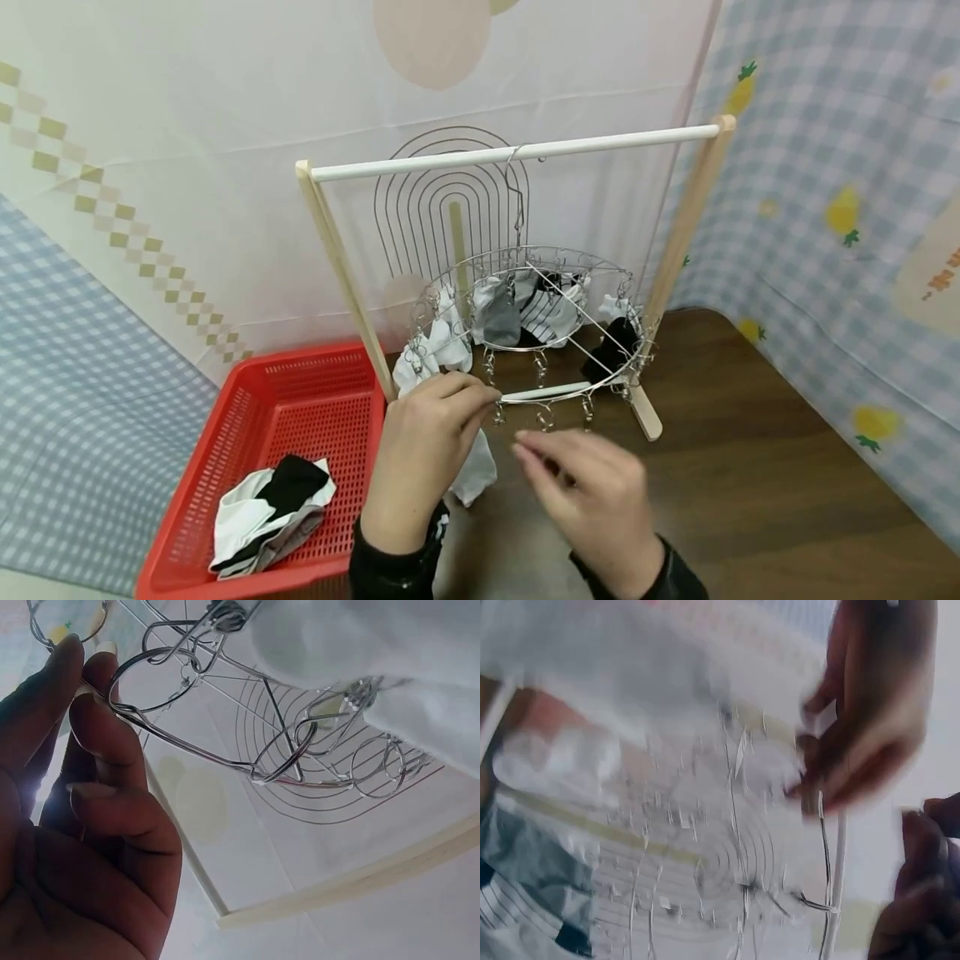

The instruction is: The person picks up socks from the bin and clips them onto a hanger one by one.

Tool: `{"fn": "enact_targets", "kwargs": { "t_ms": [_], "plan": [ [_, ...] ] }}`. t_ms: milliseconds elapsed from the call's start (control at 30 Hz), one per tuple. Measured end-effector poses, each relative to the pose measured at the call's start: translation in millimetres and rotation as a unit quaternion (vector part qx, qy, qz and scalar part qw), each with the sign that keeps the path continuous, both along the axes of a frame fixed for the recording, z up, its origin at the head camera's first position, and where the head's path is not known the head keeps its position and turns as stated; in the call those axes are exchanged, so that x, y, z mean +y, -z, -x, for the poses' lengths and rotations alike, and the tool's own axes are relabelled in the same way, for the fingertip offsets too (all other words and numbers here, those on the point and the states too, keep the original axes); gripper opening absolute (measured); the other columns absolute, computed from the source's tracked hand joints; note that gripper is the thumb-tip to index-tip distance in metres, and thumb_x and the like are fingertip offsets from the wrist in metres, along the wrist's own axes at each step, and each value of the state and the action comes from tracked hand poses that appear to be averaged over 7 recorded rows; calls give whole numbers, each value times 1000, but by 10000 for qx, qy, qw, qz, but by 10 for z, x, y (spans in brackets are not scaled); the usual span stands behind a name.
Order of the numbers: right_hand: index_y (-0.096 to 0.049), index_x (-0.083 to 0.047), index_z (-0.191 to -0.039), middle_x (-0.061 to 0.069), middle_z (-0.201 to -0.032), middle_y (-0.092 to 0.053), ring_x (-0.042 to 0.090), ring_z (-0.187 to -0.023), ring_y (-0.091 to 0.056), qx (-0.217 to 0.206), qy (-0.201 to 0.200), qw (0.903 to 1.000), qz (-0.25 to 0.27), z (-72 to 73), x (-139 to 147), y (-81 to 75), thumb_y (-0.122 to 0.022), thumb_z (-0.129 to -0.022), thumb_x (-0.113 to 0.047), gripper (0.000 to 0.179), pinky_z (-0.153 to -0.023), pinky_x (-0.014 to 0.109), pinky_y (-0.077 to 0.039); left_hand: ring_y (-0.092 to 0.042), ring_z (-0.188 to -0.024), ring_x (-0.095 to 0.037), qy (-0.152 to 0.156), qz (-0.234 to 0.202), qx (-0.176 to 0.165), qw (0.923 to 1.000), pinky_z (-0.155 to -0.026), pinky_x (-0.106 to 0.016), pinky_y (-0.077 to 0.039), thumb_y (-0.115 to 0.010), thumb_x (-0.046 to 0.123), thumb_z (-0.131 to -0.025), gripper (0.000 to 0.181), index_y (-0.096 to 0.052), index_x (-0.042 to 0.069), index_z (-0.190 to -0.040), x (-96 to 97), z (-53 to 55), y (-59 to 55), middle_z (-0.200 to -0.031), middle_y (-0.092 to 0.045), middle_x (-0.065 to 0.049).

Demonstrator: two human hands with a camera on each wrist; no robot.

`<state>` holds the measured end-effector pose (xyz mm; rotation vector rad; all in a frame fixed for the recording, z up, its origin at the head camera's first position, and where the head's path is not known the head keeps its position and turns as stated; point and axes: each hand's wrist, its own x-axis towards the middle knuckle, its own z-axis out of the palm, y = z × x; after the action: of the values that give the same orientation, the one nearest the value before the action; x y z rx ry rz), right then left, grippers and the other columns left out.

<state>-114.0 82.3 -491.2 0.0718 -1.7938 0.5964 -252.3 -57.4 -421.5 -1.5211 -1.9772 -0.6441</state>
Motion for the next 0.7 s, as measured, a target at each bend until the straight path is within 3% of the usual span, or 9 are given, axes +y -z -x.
{"fn": "enact_targets", "kwargs": {
  "t_ms": [67,200,233,367,533,700],
  "plan": [
    [-85,-3,-118,2,-87,-83,3,-65,-70,-486,134,9986,171,0,-131,55,-83,-106,-26,26,-60,16,-56,-81,-86,-15,-11,-10,32,10000,-72,-30,-67,-96,12,-89,15,-90,20,-99,-3,0,-8,-97,-85,6],
    [-81,-2,-133,2,-91,-83,-1,-63,-70,-1510,694,9851,449,58,-234,112,-98,-89,-17,49,-59,20,-57,-81,-87,-15,-25,15,40,10000,-74,-31,-67,-95,11,-90,14,-89,20,-99,-9,-8,-12,-97,-85,6],
    [-80,-2,-135,3,-94,-83,-1,-63,-70,-1674,703,9816,588,79,-239,112,-100,-85,-14,56,-59,21,-57,-81,-88,-15,-32,19,42,10000,-74,-32,-67,-95,12,-90,14,-89,20,-99,-9,-10,-14,-98,-85,6],
    [-79,-5,-139,9,-103,-85,2,-68,-74,-2164,328,9664,1344,173,-230,87,-98,-89,-14,54,-62,21,-59,-81,-89,-16,-36,10,-10,10000,-77,-32,-68,-94,12,-91,13,-89,20,-100,1,-16,-26,-99,-86,5],
    [-83,-3,-129,6,-91,-84,2,-68,-75,-2268,90,9493,2176,233,-251,69,-96,-91,-13,41,-63,19,-59,-81,-91,-16,33,70,-55,10000,-79,-32,-68,-94,12,-91,14,-89,20,-101,7,-25,-44,-100,-86,6],
    [-85,0,-120,7,-88,-85,5,-68,-77,-2018,180,9539,2213,276,-289,67,-93,-93,-8,30,-63,18,-59,-81,-90,-16,-11,43,-94,9999,-78,-32,-68,-94,11,-91,14,-90,20,-101,-30,-28,-64,-100,-86,5]
  ]
}}
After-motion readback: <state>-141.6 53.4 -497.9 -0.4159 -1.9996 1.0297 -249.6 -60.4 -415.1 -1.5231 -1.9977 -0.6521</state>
